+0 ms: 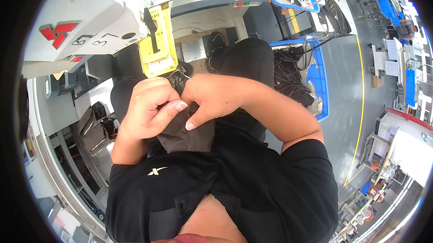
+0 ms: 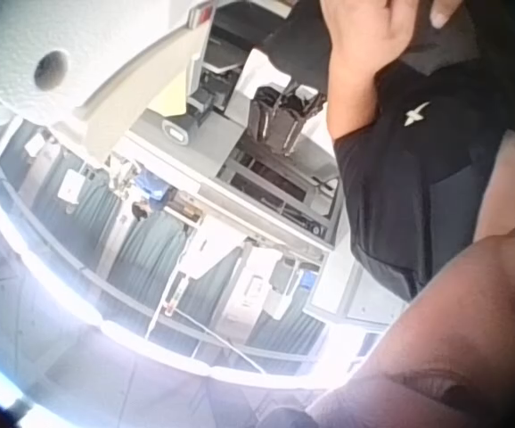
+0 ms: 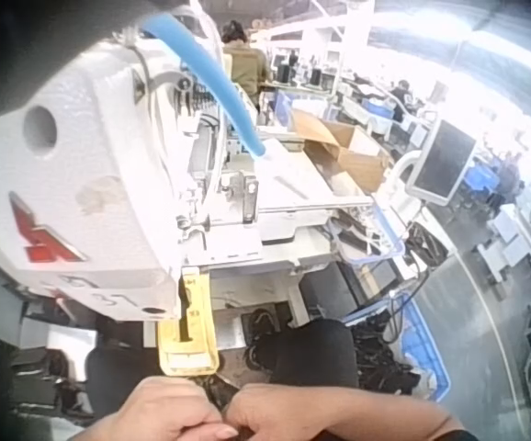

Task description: Sewing and assembling a leather pouch using an industrial sewing machine.

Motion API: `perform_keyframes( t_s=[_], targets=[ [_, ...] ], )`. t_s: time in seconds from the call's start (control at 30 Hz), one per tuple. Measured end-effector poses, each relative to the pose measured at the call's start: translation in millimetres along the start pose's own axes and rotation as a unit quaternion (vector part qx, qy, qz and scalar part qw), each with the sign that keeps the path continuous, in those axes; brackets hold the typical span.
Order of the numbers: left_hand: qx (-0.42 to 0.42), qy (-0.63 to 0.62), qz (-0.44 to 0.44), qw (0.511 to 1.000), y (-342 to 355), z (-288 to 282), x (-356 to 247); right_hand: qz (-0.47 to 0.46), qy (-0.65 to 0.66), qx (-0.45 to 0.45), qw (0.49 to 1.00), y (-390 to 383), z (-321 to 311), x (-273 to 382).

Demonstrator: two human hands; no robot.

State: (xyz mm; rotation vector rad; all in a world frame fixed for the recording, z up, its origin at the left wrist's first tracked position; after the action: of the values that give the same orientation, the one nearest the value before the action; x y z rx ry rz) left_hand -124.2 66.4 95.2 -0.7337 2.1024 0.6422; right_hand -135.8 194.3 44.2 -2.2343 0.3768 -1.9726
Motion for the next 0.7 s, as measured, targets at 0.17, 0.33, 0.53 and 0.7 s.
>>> perform_keyframes(
  t_s=[0.17, 0.33, 0.53, 0.7],
  targets=[
    [-0.009, -0.003, -0.009, 1.000, -3.1, -4.1, 3.4, -0.035, -0.007, -0.019, 0.999, 0.7, -0.7, 5.1],
    [-0.016, -0.015, -0.008, 1.000, -4.4, -6.1, 5.1, -0.041, -0.018, -0.026, 0.999, 1.3, -2.1, 10.8],
    [-0.009, -0.017, -0.020, 1.000, -4.1, -8.8, 5.1, -0.029, -0.021, -0.030, 0.999, 1.6, -5.2, 16.0],
    [-0.003, -0.010, -0.020, 1.000, -3.6, -9.2, 3.2, 0.056, -0.020, 0.021, 0.998, 7.2, -2.3, 6.0]
  ],
)
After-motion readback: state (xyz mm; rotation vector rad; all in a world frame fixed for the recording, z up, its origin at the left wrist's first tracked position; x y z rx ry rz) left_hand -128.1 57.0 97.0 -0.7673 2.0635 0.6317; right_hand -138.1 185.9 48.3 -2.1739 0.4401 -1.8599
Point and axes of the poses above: each hand's wrist, its own y-axis towards the middle knuckle, its own z-axis out of the palm, x = y × z, the point moved 6 cm from there along y, towards the middle knuckle, and after that the axes turned 13 degrees about x, right-handed, at the moved point
